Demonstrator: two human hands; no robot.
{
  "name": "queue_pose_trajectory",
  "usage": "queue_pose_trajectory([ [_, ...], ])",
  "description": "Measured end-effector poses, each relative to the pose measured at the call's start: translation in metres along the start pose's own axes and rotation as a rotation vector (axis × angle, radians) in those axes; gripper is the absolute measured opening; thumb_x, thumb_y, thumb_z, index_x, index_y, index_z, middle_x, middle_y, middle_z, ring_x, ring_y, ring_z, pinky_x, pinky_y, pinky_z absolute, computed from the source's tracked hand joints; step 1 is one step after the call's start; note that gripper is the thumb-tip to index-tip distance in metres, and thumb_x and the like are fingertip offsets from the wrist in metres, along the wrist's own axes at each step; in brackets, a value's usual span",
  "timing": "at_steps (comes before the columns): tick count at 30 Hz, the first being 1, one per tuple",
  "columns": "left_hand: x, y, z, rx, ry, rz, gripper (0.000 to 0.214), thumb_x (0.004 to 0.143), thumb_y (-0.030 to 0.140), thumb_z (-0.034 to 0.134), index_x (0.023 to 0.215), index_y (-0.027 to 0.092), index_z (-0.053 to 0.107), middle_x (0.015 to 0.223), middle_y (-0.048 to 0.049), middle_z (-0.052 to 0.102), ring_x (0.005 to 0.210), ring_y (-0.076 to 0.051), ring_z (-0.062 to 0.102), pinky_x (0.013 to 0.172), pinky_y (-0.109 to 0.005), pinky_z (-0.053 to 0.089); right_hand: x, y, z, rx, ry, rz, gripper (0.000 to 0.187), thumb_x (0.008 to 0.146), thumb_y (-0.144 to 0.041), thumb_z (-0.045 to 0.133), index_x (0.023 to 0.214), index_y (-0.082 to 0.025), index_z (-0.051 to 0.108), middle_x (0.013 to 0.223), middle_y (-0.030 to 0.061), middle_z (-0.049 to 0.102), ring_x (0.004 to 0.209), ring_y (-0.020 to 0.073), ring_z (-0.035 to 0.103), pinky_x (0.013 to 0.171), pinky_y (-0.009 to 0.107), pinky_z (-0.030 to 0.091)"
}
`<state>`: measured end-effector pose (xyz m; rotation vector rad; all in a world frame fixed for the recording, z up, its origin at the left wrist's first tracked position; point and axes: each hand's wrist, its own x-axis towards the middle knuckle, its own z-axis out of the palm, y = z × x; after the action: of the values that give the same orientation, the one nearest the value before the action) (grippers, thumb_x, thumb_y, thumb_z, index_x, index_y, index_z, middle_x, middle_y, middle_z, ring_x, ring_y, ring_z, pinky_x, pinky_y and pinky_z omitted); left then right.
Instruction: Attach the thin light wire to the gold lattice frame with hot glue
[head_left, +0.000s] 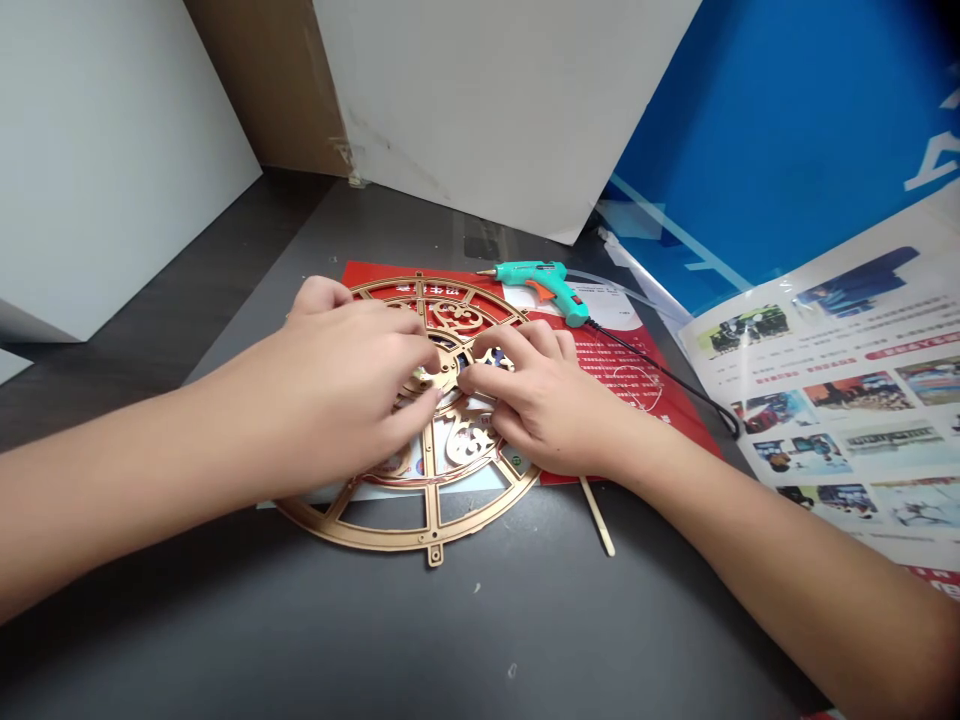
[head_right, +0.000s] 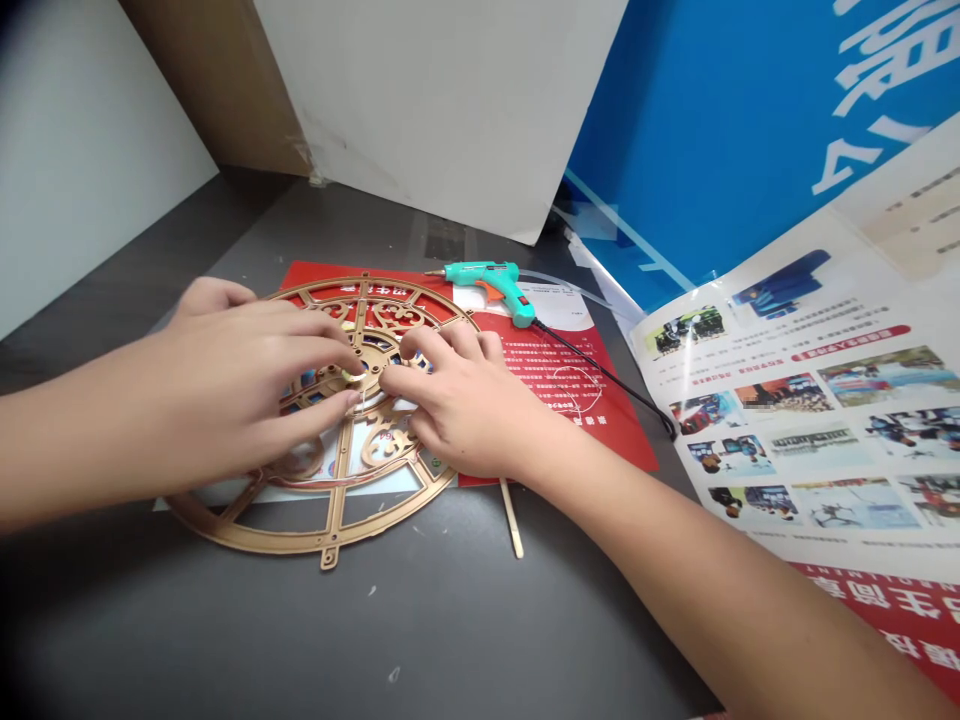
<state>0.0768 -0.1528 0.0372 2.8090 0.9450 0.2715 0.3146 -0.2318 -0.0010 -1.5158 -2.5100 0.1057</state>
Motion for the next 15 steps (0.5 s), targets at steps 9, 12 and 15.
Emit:
queue_pose_trajectory([
  [9,-0.002,0.001,0.017,-0.032,0.041,0.043,0.046,0.099,0.050,0.048,0.067,0.030,0.075,0.083,-0.0025,0.076,0.081,-0.025,0.062,0.103,-0.055,0.030,0.000,0.005,0.003,0.079,0.043,-0.025,0.040,0.103,-0.010,0.057,0.129,-0.029,0.081,0.143,0.0123,0.068,0.126,0.0356,0.046,0.101,0.052,0.039],
  [12,-0.004,0.003,0.023,-0.026,0.098,0.094,0.051,0.105,0.045,0.045,0.068,0.027,0.075,0.084,-0.0029,0.075,0.080,-0.023,0.061,0.100,-0.053,0.028,-0.003,0.009,0.008,0.109,0.131,-0.066,0.036,0.102,-0.010,0.059,0.122,-0.026,0.084,0.132,0.0114,0.072,0.123,0.0337,0.049,0.099,0.050,0.037],
  [15,-0.005,0.005,0.027,-0.023,0.130,0.152,0.052,0.108,0.041,0.044,0.070,0.026,0.076,0.087,-0.0023,0.078,0.077,-0.020,0.059,0.095,-0.050,0.027,-0.006,0.010,0.011,0.101,0.237,-0.111,0.033,0.104,-0.011,0.058,0.115,-0.024,0.086,0.126,0.0104,0.076,0.118,0.0319,0.052,0.093,0.048,0.033],
])
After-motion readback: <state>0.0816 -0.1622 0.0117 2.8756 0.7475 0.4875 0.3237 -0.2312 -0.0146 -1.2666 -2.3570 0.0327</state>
